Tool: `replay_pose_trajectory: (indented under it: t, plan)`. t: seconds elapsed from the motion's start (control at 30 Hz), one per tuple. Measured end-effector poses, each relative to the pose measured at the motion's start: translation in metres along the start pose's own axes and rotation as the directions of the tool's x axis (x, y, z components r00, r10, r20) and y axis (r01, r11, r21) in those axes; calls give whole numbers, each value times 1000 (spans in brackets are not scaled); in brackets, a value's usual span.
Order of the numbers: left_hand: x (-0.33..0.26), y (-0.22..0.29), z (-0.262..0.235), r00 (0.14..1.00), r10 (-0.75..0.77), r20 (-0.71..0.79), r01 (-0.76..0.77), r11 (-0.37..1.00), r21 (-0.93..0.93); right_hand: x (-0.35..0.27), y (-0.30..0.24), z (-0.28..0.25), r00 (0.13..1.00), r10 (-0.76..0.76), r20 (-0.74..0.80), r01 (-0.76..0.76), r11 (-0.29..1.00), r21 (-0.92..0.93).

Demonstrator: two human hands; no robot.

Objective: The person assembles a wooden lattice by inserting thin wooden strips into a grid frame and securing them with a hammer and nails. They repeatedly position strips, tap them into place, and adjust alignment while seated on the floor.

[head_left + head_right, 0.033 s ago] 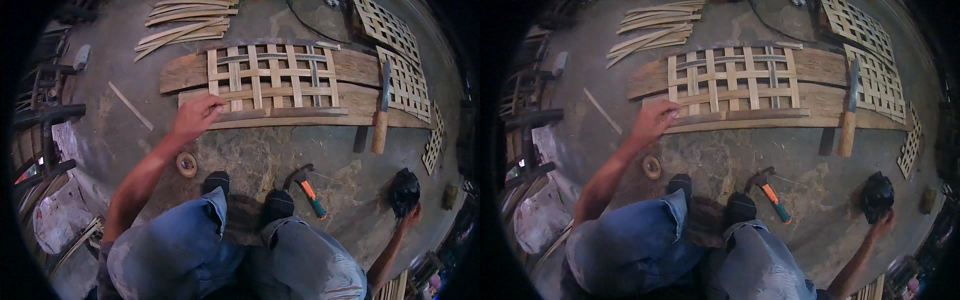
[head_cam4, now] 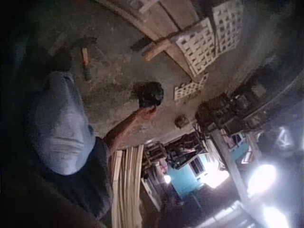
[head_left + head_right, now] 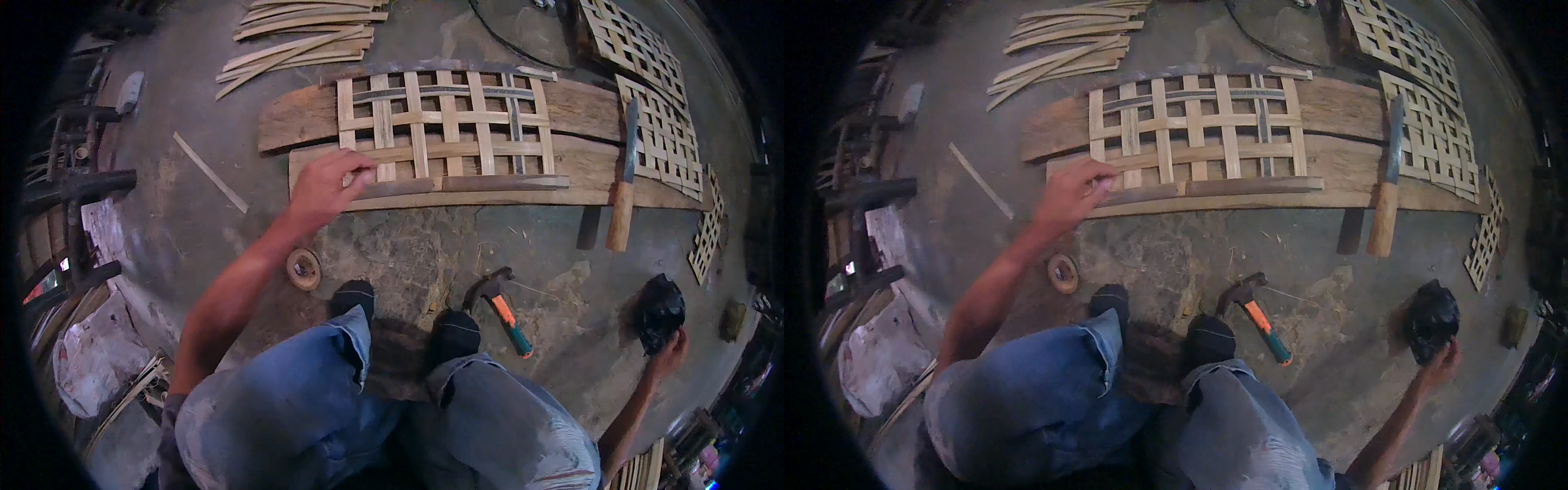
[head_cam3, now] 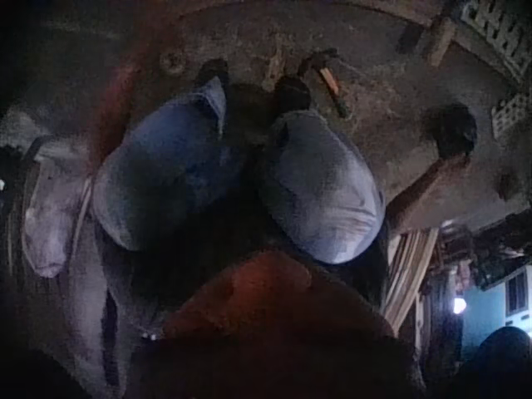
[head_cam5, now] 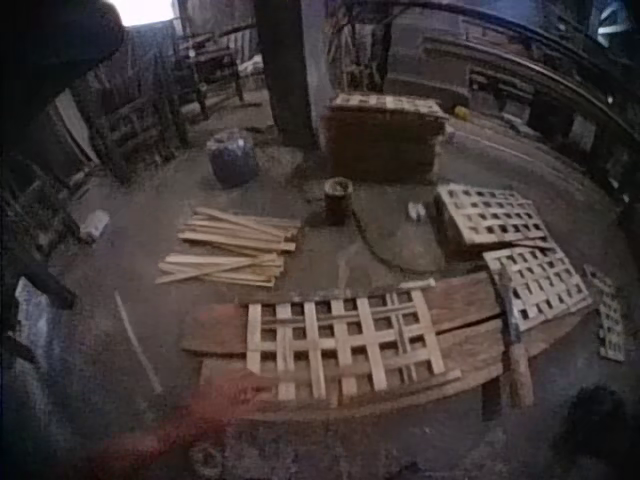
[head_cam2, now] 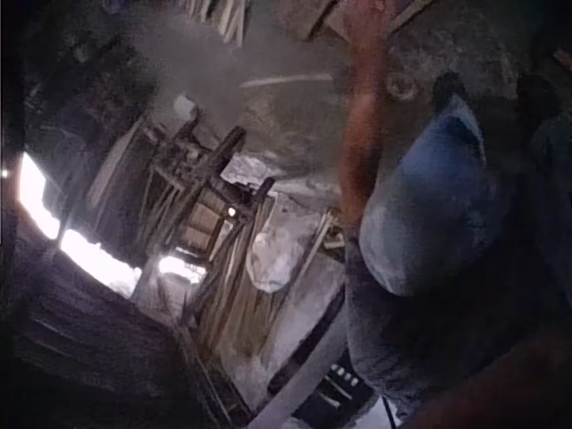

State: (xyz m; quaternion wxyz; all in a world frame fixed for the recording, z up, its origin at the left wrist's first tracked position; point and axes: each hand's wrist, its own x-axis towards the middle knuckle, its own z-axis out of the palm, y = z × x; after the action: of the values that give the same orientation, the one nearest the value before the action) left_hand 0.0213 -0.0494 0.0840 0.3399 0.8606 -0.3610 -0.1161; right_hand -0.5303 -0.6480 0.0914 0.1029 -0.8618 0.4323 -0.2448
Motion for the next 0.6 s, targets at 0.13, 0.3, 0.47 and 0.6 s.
replay_pose_trajectory:
  t: [0.13,0.3,0.47,0.6]
  plan:
    - [17,0,40,988,154,-32,-155,988,-22,-25,-224,57,963,133,235,-202,931,303]
    - [15,-2,66,983,176,-55,-174,984,31,-53,-417,159,797,-176,578,-265,758,596]
    - [15,-7,79,990,104,-94,-109,993,-43,-70,-496,237,689,-477,546,-186,612,769]
    - [13,-13,80,992,89,-86,-95,993,-64,-81,-510,261,661,-458,595,-288,577,764]
